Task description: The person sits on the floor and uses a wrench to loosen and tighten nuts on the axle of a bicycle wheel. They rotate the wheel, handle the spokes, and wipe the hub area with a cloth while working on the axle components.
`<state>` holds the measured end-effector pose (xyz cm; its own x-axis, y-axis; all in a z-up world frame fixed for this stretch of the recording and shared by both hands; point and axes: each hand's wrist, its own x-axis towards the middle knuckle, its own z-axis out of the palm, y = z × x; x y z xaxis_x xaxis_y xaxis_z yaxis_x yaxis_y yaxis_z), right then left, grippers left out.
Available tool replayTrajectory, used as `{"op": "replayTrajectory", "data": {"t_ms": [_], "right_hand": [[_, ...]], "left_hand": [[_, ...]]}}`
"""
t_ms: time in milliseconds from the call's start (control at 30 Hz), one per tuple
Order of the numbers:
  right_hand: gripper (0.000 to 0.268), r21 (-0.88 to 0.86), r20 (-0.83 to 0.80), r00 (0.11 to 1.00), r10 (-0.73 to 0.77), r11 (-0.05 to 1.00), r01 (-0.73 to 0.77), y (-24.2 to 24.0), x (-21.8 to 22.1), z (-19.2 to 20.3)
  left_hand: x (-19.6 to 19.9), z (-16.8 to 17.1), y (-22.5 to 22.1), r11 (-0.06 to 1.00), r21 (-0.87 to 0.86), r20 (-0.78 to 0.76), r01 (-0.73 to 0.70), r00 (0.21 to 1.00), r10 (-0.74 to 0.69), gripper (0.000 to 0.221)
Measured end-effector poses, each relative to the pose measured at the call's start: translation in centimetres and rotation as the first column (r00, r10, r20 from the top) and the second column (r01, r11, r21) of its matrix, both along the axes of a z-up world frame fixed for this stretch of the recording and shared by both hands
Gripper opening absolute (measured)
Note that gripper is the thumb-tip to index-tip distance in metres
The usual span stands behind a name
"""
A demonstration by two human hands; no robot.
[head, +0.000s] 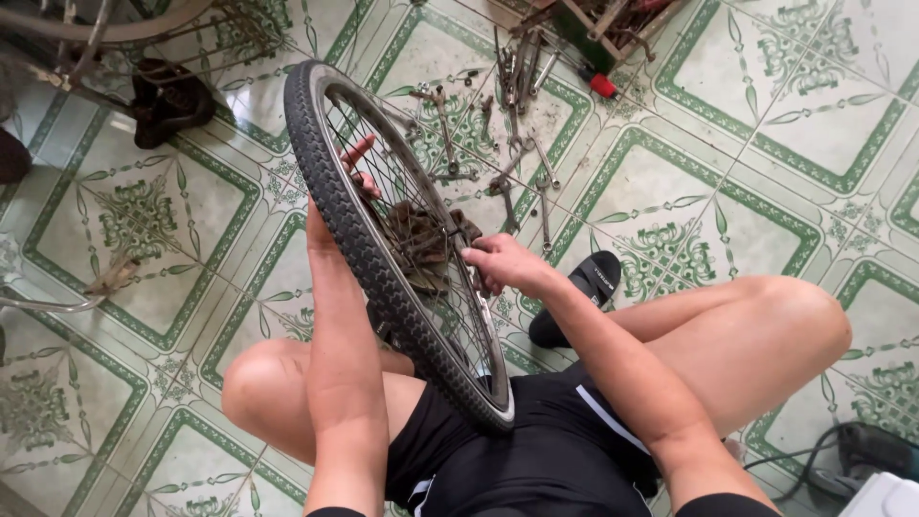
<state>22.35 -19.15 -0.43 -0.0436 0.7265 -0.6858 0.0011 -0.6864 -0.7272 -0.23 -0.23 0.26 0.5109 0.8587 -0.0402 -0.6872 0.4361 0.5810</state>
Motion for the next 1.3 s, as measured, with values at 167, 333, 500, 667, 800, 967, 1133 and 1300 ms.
{"op": "replayTrajectory", "data": {"t_ms": [167,333,500,667,800,967,1133,1300], "right_hand": [[0.041,0.032,-0.129,0.991,-0.023,0.999,0.027,0.2,0.2,-1.5],[0.043,0.139,0.214,0.951,0.222,0.957,-0.254,-0.8,1.4,-3.2],[0.041,-0.077,-0.202,0.967,-0.153,0.987,0.140,-0.5,1.4,-5.3],[0.035,-0.039,-0.039,0.999,-0.034,0.999,0.033,-0.3,0.9,-4.8],[0.033,-0.021,-0.231,0.960,-0.159,0.987,0.159,0.4,0.9,-5.5],[0.035,0.078,-0.137,0.988,-0.072,0.993,0.083,-0.6,0.5,-5.8],[0.037,0.148,0.076,0.989,0.129,0.979,-0.139,-0.7,0.6,-1.1],[0.032,0.032,-0.071,0.997,-0.004,0.999,0.006,0.1,0.6,0.3]], "left_hand": [[-0.7,-1.8,0.3,0.999,0.043,-0.038,0.024,0.999,-0.022,0.051],[-1.0,-3.2,0.6,0.961,0.197,0.113,0.195,0.969,-0.220,0.080],[0.6,-0.7,0.0,0.975,0.224,-0.101,0.000,0.995,0.023,0.051],[0.1,0.1,-0.2,0.989,0.151,-0.145,-0.005,0.989,0.027,0.047],[0.4,-0.4,0.5,0.976,0.215,-0.142,0.008,0.990,0.024,0.050],[-0.3,-2.0,0.8,0.970,0.242,-0.101,0.037,0.995,-0.013,0.053],[-0.5,-1.3,0.3,0.977,0.215,-0.127,0.008,0.992,0.020,0.054],[-0.1,-0.3,0.3,0.969,0.248,-0.113,-0.016,0.993,0.045,0.043]]}}
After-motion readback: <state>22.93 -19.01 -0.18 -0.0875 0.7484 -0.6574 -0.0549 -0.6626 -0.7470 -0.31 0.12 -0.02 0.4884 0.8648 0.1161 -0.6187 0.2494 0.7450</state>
